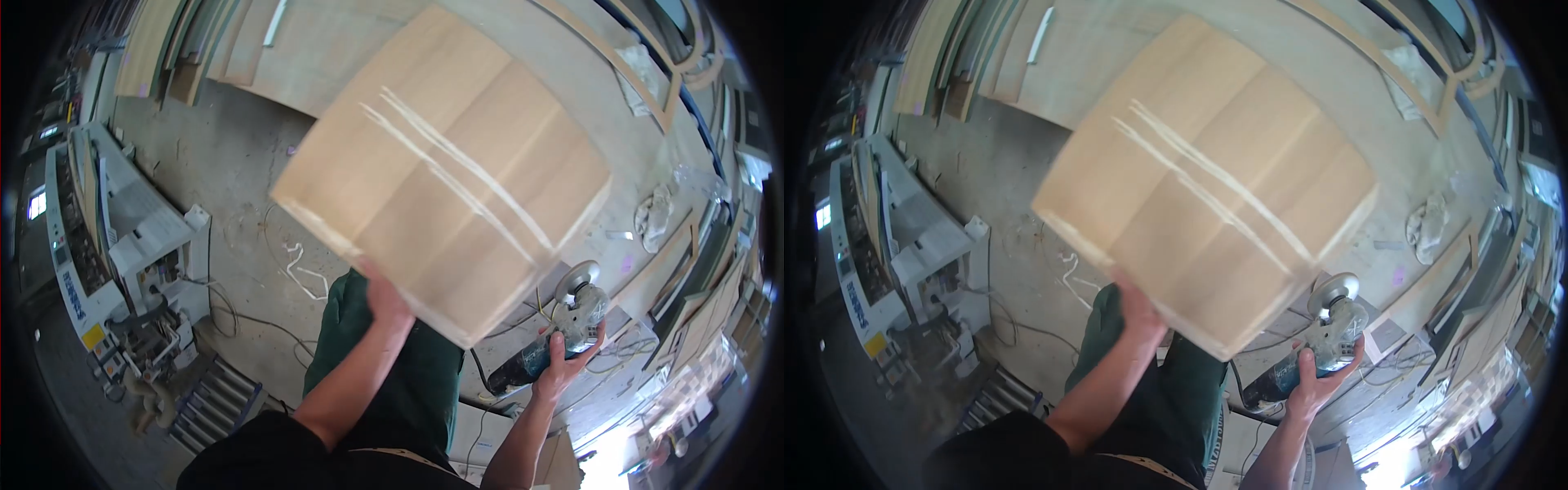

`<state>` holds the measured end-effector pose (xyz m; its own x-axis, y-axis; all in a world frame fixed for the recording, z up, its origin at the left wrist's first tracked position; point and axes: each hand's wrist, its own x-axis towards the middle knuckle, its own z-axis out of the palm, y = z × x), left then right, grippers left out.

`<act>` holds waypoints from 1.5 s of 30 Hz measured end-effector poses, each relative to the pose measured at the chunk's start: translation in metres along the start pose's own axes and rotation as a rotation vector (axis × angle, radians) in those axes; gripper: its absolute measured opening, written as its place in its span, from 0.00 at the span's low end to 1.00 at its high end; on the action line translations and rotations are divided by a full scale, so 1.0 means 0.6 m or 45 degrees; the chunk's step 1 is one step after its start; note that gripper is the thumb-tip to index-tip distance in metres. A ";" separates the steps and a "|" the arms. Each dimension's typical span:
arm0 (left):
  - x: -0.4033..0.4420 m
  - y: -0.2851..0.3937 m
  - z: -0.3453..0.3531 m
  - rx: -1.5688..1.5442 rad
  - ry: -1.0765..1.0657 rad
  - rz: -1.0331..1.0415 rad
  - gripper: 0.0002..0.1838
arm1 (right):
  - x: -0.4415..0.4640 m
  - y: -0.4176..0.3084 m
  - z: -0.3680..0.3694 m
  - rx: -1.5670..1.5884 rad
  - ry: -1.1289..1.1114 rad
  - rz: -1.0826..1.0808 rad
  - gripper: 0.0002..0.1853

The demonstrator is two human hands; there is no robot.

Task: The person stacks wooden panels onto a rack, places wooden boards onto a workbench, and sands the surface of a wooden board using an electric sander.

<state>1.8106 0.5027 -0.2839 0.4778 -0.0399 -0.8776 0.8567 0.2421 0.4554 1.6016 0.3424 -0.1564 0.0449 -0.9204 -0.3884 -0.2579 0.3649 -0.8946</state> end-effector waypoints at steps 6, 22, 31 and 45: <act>-0.011 0.207 -0.021 0.347 0.104 0.299 0.45 | 0.016 0.016 -0.064 0.042 0.087 -0.049 0.49; 0.013 0.683 0.419 2.268 -0.141 0.981 0.51 | -0.039 0.113 -0.038 0.269 0.294 0.327 0.47; 0.253 0.482 0.769 2.646 -0.731 1.285 0.61 | -0.126 0.179 -0.006 0.117 0.356 0.244 0.46; 0.252 0.135 0.782 2.793 -1.381 2.026 0.40 | -0.267 0.142 0.179 0.274 0.633 0.472 0.54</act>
<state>2.0433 0.0615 -0.3097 -0.1291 -0.9740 -0.1860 -0.9685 0.0835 0.2348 1.6759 0.5361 -0.1938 -0.4748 -0.6645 -0.5770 0.0307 0.6427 -0.7655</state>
